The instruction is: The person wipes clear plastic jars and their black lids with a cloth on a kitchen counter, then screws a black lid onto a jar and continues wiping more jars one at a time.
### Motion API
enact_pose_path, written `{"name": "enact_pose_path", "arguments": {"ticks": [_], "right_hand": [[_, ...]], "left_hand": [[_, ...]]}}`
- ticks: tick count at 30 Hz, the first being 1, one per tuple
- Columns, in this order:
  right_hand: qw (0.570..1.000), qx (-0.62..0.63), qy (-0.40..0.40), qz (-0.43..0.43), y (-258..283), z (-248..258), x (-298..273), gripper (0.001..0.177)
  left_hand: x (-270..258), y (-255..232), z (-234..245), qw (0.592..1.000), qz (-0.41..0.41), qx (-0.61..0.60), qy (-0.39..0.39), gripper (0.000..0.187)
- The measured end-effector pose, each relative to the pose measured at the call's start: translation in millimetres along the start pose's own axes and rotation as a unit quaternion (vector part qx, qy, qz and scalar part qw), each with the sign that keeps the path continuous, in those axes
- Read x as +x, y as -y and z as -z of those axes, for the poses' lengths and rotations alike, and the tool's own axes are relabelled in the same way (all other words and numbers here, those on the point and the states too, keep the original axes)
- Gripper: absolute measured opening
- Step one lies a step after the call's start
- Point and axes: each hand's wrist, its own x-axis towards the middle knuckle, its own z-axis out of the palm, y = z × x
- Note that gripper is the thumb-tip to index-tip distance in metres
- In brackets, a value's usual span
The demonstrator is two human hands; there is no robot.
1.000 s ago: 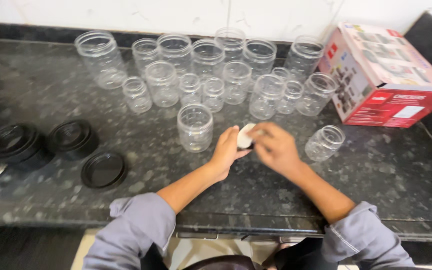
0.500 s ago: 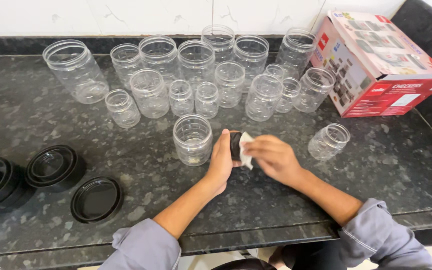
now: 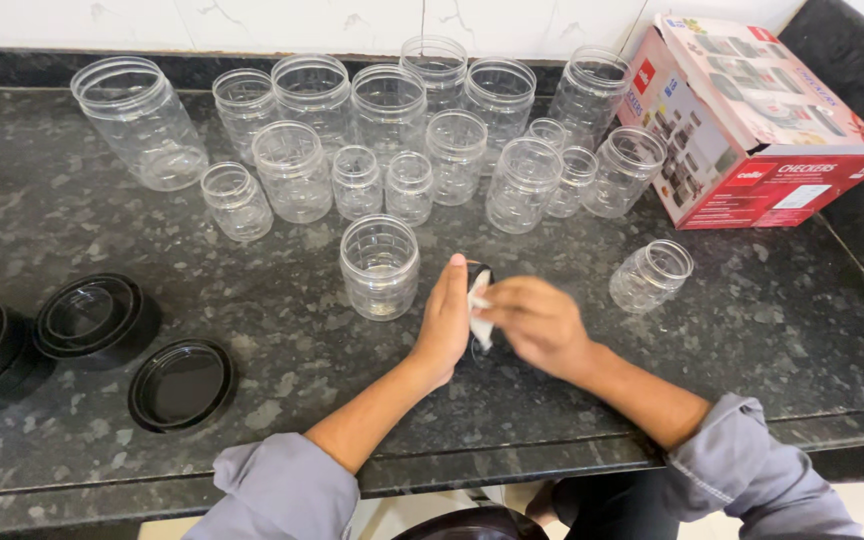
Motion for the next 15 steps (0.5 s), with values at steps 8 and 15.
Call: {"name": "enact_pose_path", "arguments": {"ticks": [8,15], "right_hand": [[0.991,-0.034,-0.034,-0.123,1,4,3,0.042],[0.995,-0.012,-0.011,-0.101,5,5,6,0.047]], "left_hand": [[-10,-11,-8,0.998,-0.026,0.037,0.033,0.048],[-15,-26,-11,1.0,-0.007,0.0,0.025,0.045]]}}
